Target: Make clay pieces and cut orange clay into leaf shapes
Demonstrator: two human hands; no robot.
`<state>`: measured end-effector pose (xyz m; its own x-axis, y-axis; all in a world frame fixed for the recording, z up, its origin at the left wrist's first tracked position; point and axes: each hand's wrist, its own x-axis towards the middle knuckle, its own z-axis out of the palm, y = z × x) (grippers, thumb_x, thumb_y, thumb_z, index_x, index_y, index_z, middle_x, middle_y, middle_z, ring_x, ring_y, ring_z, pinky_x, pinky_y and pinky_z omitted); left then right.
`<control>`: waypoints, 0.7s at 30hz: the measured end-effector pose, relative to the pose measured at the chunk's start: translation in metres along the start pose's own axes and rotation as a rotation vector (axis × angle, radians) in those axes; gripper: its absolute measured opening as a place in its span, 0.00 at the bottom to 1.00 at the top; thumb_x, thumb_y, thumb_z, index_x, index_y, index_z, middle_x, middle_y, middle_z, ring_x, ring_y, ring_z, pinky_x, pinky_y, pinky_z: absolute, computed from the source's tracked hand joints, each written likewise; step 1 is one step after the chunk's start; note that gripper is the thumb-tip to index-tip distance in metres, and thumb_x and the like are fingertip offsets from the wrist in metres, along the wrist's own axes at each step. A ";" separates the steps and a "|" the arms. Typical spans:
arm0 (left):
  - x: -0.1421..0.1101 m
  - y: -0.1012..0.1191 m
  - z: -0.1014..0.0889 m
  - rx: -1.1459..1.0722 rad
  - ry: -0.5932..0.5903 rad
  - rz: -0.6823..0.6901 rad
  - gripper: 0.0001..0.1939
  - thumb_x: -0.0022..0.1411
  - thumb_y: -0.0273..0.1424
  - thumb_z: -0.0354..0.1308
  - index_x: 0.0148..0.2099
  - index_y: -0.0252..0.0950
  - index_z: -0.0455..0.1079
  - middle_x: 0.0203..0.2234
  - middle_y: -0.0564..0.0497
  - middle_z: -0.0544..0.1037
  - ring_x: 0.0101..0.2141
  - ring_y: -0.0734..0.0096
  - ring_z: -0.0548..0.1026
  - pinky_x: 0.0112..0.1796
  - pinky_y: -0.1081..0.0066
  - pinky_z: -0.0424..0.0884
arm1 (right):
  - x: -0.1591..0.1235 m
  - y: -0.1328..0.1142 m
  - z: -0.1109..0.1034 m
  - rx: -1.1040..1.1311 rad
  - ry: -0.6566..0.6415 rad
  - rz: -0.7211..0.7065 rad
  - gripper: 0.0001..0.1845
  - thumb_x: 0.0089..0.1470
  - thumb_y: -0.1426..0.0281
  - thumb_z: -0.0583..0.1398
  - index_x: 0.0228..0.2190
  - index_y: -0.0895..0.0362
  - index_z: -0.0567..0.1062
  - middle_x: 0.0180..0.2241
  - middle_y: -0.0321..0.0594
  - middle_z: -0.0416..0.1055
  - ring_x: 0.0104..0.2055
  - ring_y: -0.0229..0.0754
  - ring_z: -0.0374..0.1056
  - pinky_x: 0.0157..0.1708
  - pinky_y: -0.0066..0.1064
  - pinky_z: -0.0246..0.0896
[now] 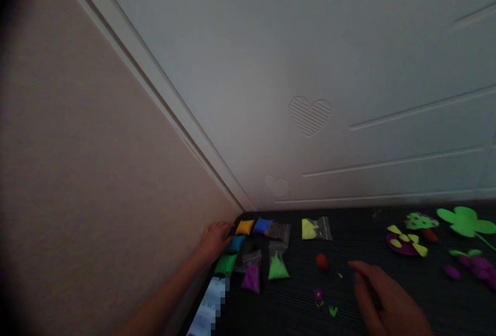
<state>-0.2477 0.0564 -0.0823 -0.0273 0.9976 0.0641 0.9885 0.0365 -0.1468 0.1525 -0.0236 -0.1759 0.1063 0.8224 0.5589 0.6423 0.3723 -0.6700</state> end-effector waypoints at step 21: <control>0.067 0.035 -0.001 0.057 -0.346 0.195 0.18 0.62 0.36 0.53 0.52 0.34 0.64 0.48 0.44 0.69 0.45 0.63 0.71 0.44 0.57 0.70 | 0.008 -0.018 -0.012 0.100 -0.027 0.123 0.12 0.53 0.62 0.53 0.36 0.51 0.73 0.27 0.37 0.76 0.23 0.41 0.72 0.23 0.31 0.70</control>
<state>-0.2147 0.1244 -0.0821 0.1015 0.9470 -0.3049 0.9705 -0.1616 -0.1788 0.1510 -0.0288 -0.1540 0.1586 0.8752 0.4570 0.5471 0.3074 -0.7786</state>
